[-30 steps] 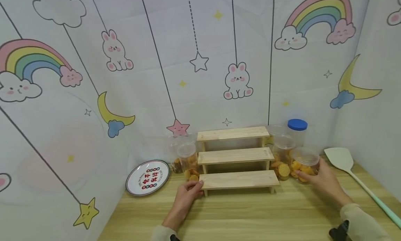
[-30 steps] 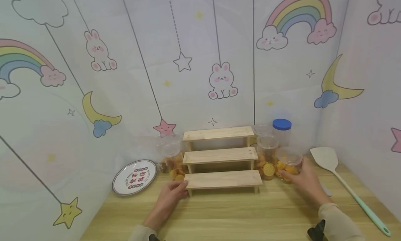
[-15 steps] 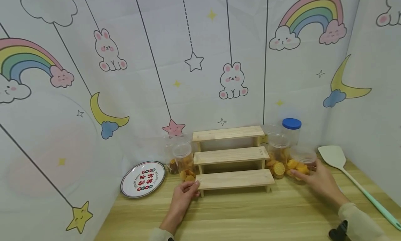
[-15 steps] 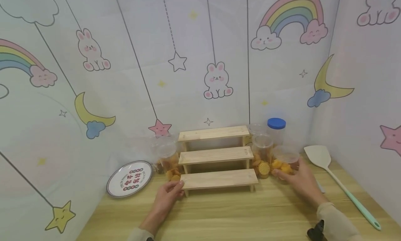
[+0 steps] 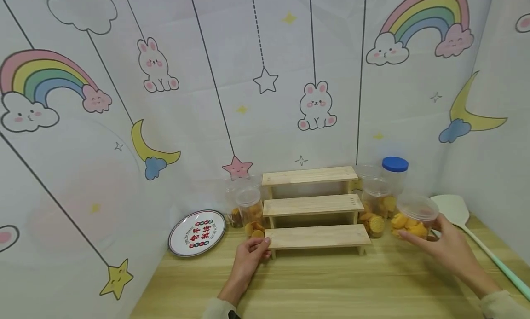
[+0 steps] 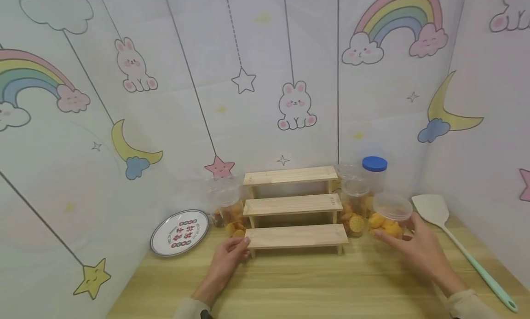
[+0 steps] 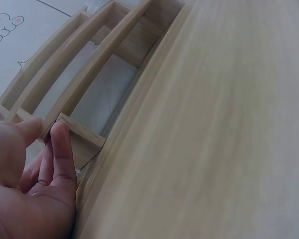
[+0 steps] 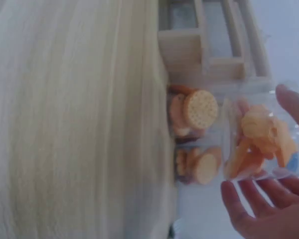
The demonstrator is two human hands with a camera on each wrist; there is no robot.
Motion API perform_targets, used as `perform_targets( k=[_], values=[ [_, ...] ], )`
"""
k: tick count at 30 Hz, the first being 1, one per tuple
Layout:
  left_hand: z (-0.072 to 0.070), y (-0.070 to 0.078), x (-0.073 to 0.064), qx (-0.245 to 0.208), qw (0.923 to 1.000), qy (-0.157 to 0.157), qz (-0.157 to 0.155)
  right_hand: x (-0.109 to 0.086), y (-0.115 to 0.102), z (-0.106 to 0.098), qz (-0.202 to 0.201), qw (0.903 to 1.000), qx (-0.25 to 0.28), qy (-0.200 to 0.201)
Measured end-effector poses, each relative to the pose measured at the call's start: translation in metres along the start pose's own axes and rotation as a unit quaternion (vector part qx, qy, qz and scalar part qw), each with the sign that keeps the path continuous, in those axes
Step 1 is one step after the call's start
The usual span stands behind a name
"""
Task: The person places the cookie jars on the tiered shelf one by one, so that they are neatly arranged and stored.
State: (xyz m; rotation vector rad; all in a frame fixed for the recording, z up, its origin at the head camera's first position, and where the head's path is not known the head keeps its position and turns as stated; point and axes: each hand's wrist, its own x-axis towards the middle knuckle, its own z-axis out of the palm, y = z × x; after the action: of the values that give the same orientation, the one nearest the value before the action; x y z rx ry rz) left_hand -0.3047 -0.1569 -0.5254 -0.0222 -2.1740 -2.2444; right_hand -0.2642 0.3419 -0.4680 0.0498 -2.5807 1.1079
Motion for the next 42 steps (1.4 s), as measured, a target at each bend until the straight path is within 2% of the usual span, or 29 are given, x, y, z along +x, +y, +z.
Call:
perform_targets(
  k=[6, 13, 21, 29, 31, 36, 42],
  values=[
    [0.001, -0.003, 0.002, -0.002, 1.0000, 0.007, -0.003, -0.006, -0.024, 0.005, -0.046, 0.9966, 0.055, -0.040],
    [0.001, -0.001, 0.003, -0.003, 1.0000, 0.004, -0.005, -0.004, -0.062, 0.022, -0.067, 0.9941, 0.054, -0.067],
    [0.002, 0.002, 0.002, -0.006, 1.0000, 0.004, 0.001, 0.020, -0.105, 0.060, -0.131, 0.9843, 0.094, -0.071],
    [0.002, 0.000, 0.001, -0.003, 1.0000, 0.001, -0.003, 0.043, -0.133, 0.094, -0.139, 0.9715, 0.160, -0.105],
    [0.002, -0.001, 0.002, -0.003, 1.0000, 0.000, -0.003, 0.048, -0.139, 0.101, -0.140, 0.9720, 0.160, -0.100],
    [0.003, -0.001, 0.003, -0.003, 1.0000, -0.004, 0.000, 0.060, -0.156, 0.113, -0.133, 0.9807, 0.128, -0.064],
    [0.003, 0.000, 0.001, 0.002, 1.0000, -0.002, 0.004, 0.076, -0.180, 0.125, -0.141, 0.9832, 0.110, -0.038]
  ],
)
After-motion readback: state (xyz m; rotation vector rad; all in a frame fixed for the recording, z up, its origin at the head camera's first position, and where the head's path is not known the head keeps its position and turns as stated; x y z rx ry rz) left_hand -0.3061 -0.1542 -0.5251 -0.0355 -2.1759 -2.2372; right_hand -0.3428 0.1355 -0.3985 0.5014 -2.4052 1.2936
